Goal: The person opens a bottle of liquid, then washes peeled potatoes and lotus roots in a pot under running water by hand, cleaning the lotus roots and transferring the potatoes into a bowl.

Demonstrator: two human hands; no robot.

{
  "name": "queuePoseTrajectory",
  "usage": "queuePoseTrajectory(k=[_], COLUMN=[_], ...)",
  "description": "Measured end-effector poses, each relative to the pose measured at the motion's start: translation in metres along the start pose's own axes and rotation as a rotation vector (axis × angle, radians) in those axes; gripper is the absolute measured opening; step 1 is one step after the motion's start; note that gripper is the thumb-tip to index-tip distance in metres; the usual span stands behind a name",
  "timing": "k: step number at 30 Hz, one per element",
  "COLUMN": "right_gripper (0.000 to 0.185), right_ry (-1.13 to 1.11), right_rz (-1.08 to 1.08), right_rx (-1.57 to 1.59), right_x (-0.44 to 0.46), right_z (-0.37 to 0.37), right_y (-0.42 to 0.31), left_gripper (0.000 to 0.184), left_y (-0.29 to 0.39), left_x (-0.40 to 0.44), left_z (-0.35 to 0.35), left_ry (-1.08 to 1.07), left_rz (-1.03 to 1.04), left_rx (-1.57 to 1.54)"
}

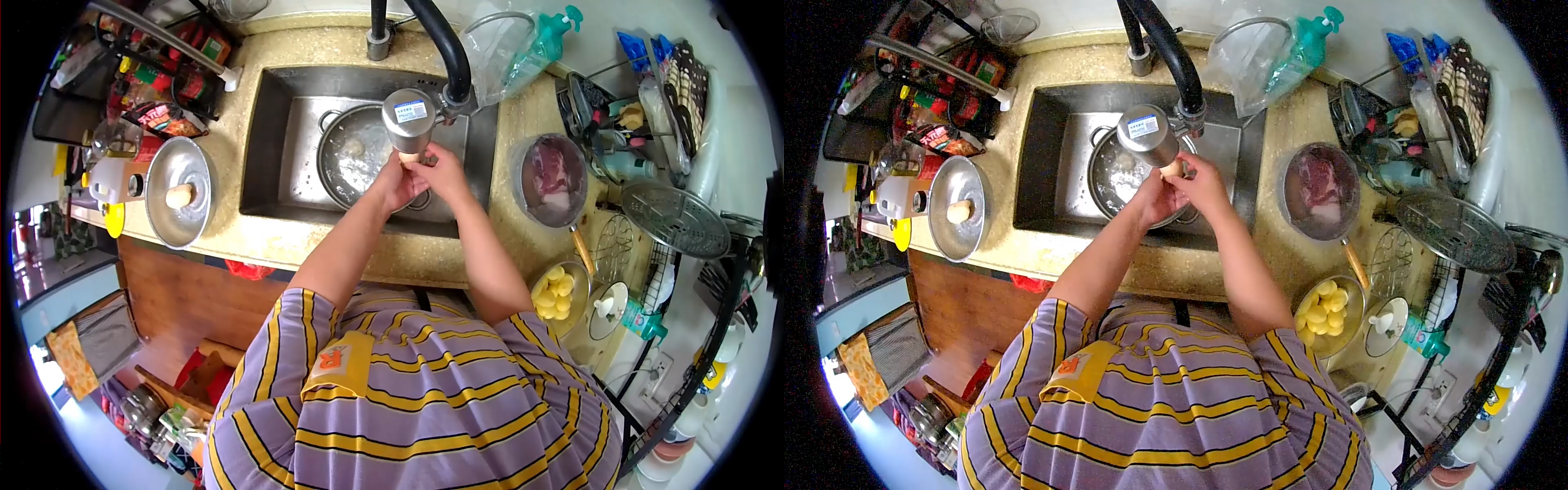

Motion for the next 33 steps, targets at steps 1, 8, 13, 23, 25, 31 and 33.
queuePoseTrajectory(k=[1, 8, 13, 23, 25, 31, 33], right_gripper=[0.056, 0.054, 0.055, 0.059, 0.06, 0.062, 0.061], right_ry=[0.007, -0.004, -0.013, -0.017, -0.01, -0.002, -0.006], right_rz=[-0.007, -0.052, -0.042, -0.014, -0.047, -0.052, -0.041], right_rx=[0.03, 0.187, 0.197, 0.23, 0.203, 0.157, 0.158], right_x=[0.001, 0.006, 0.003, -0.001, 0.0, 0.007, 0.007], right_z=[0.0, 0.001, -0.002, 0.005, 0.006, 0.011, 0.011], right_y=[0.0, 0.005, 0.002, 0.006, 0.005, 0.01, 0.012], left_gripper=[0.047, 0.036, 0.035, 0.053, 0.053, 0.043, 0.043], left_y=[0.001, 0.005, 0.006, 0.007, 0.009, 0.015, 0.014], left_x=[0.004, 0.016, 0.014, 0.004, 0.001, -0.008, -0.005], left_z=[-0.001, -0.002, 0.003, -0.003, -0.004, 0.0, 0.0], left_ry=[-0.015, -0.048, -0.066, -0.034, -0.025, -0.02, -0.028], left_rz=[0.008, -0.008, 0.009, 0.015, 0.018, 0.013, 0.012], left_rx=[-0.015, 0.047, 0.053, 0.092, 0.107, 0.093, 0.09])
Point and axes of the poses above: each hand's wrist, its own x-axis towards the middle knuckle, its own z-axis out of the palm, y = z × x, the point moved 8 cm from there along x, towards the middle knuckle, and after that the axes turned 4 degrees about -x, right-handed, at the moved point
